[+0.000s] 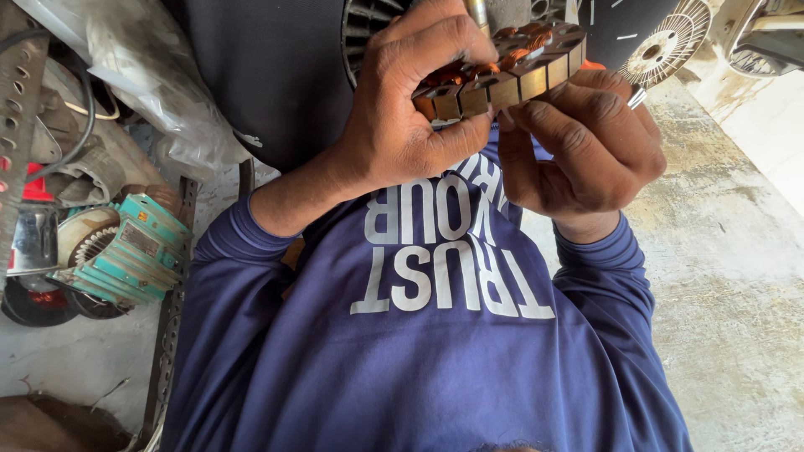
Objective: The person sits on the floor and works on a motor rotor resting on their lap. They repeatedly cut small white insulating strips with orange-handled scissors and insert them into slots between copper windings on the rotor.
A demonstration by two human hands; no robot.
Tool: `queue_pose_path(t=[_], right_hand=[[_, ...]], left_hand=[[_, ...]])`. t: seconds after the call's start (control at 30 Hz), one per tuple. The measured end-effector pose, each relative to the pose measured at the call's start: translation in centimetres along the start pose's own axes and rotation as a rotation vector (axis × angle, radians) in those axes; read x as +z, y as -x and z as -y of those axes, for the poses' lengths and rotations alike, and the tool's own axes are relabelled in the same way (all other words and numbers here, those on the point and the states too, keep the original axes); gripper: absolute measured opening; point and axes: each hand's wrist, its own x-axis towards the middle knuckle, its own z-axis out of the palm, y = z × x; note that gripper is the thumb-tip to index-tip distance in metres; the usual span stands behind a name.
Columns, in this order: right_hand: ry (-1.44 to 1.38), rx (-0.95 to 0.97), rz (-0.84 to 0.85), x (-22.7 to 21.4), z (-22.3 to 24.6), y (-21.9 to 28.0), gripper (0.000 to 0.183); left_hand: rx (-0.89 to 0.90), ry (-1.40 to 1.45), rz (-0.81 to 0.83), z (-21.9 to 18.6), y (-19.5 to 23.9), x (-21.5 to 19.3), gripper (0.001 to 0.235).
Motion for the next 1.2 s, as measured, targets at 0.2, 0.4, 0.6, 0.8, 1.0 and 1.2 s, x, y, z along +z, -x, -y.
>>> queue_pose_path(t=[0.2, 0.4, 0.6, 0.8, 1.0, 1.2], right_hand=[[0.064, -0.015, 0.050, -0.1, 1.2, -0.9, 0.017], [0.084, -0.089, 0.042, 0.1, 0.7, -1.4, 0.020], [-0.212, -0.202, -0.168, 1.5, -2.3, -0.7, 0.026], [-0.588, 0.266, -0.319, 3.5, -3.7, 2.7, 0.035], [-0.617, 0.362, -0.288, 3.2, -3.4, 3.0, 0.034], [-0.669, 0.446, -0.411, 4.7, -3.3, 2.1, 0.033]], left_hand=[[0.044, 0.015, 0.003, 0.0, 0.4, -0.3, 0.022], [0.089, 0.037, 0.005, 0.4, 0.4, -0.4, 0.023], [0.074, -0.073, 0.009, -0.1, 0.0, -0.6, 0.027], [0.161, -0.309, -0.069, 0.5, 0.5, 0.4, 0.040], [0.280, -0.395, -0.121, 2.1, 1.2, 1.3, 0.048], [0.311, -0.430, -0.129, 3.0, 1.5, 1.3, 0.047]])
